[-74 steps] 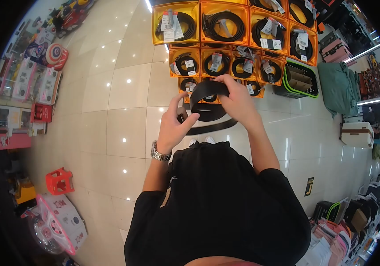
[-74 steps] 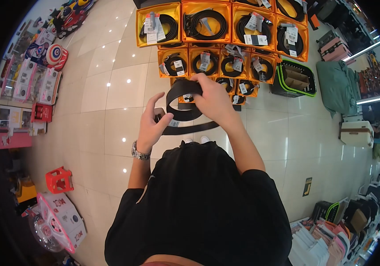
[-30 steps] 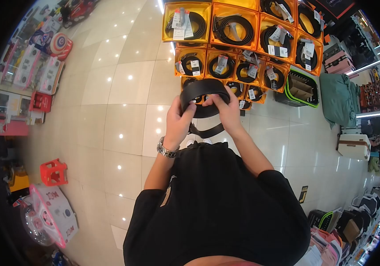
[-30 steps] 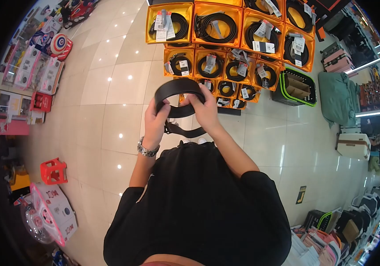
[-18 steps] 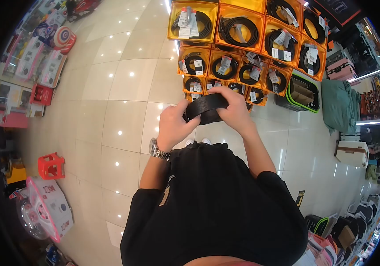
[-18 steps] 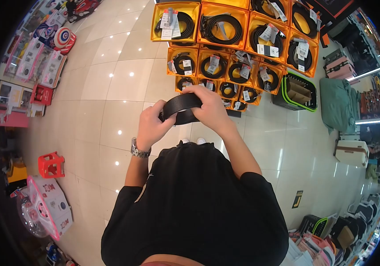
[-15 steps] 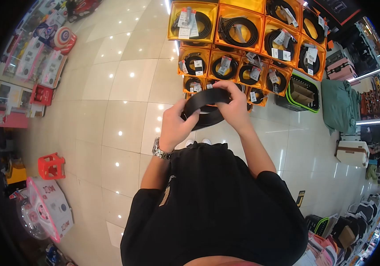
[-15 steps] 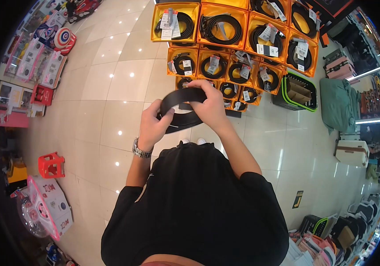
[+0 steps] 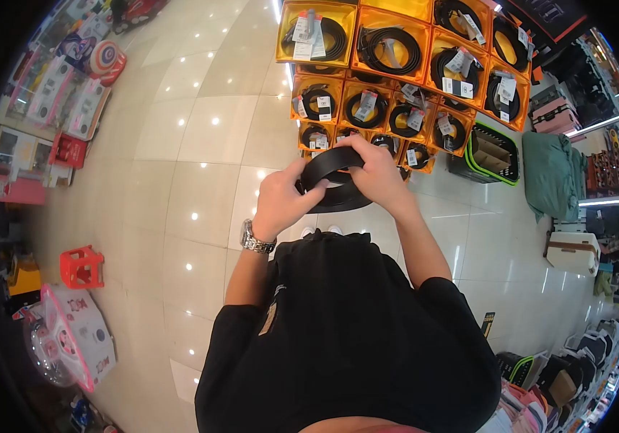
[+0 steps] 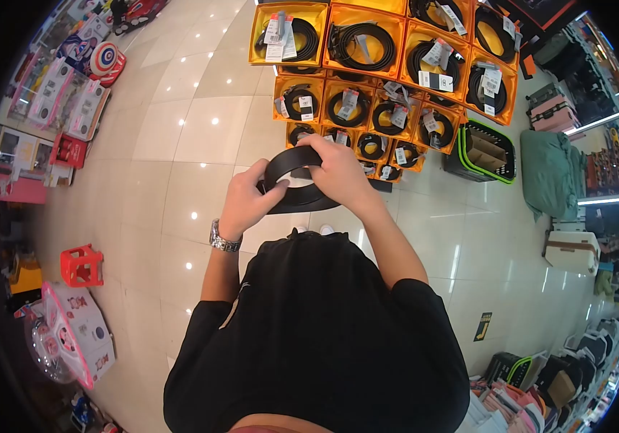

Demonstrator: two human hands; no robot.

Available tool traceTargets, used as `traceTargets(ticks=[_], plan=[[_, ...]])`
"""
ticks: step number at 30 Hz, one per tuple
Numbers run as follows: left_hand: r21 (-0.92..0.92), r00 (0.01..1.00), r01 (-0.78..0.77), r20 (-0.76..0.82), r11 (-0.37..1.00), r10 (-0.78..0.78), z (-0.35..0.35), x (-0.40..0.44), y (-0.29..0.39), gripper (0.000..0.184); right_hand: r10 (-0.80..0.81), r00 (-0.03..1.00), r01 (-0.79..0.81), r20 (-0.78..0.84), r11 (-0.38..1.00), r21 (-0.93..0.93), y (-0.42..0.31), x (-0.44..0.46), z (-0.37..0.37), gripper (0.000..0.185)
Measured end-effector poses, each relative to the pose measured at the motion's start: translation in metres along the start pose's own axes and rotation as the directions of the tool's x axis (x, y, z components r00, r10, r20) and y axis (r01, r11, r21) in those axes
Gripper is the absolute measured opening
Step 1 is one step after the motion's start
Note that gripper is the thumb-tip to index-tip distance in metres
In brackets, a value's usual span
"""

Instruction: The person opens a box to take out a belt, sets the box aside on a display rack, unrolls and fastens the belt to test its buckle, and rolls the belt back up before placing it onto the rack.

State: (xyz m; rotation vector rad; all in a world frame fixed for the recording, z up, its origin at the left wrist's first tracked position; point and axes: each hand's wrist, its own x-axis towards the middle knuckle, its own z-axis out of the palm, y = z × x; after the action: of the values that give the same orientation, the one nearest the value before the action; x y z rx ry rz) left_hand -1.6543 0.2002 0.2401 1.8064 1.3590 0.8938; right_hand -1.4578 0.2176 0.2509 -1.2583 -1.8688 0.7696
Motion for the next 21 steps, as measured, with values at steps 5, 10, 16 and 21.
traceTargets(ticks=[5,10,16,21], plan=[[-0.309,0.978,0.032,-0.187,0.95,-0.094,0.015,0.006,-0.015,0.02,0.11,0.964,0.003,-0.242,0.906,0.424,0.015,0.002,0.029,0.036],[-0.52,0.981,0.068,-0.121,0.851,-0.152,0.023,0.003,-0.013,0.014,0.332,0.931,-0.16,-0.152,0.744,0.648,0.032,-0.01,0.042,0.023],[-0.222,0.994,0.113,0.019,0.968,-0.112,0.008,-0.002,-0.003,0.037,0.208,0.96,-0.154,-0.186,0.951,0.269,0.026,-0.012,0.012,0.023],[0.016,0.999,0.022,0.031,1.0,-0.023,0.004,0.004,-0.008,0.036,0.099,0.994,-0.097,0.045,0.995,-0.026,0.002,-0.013,-0.007,0.028]])
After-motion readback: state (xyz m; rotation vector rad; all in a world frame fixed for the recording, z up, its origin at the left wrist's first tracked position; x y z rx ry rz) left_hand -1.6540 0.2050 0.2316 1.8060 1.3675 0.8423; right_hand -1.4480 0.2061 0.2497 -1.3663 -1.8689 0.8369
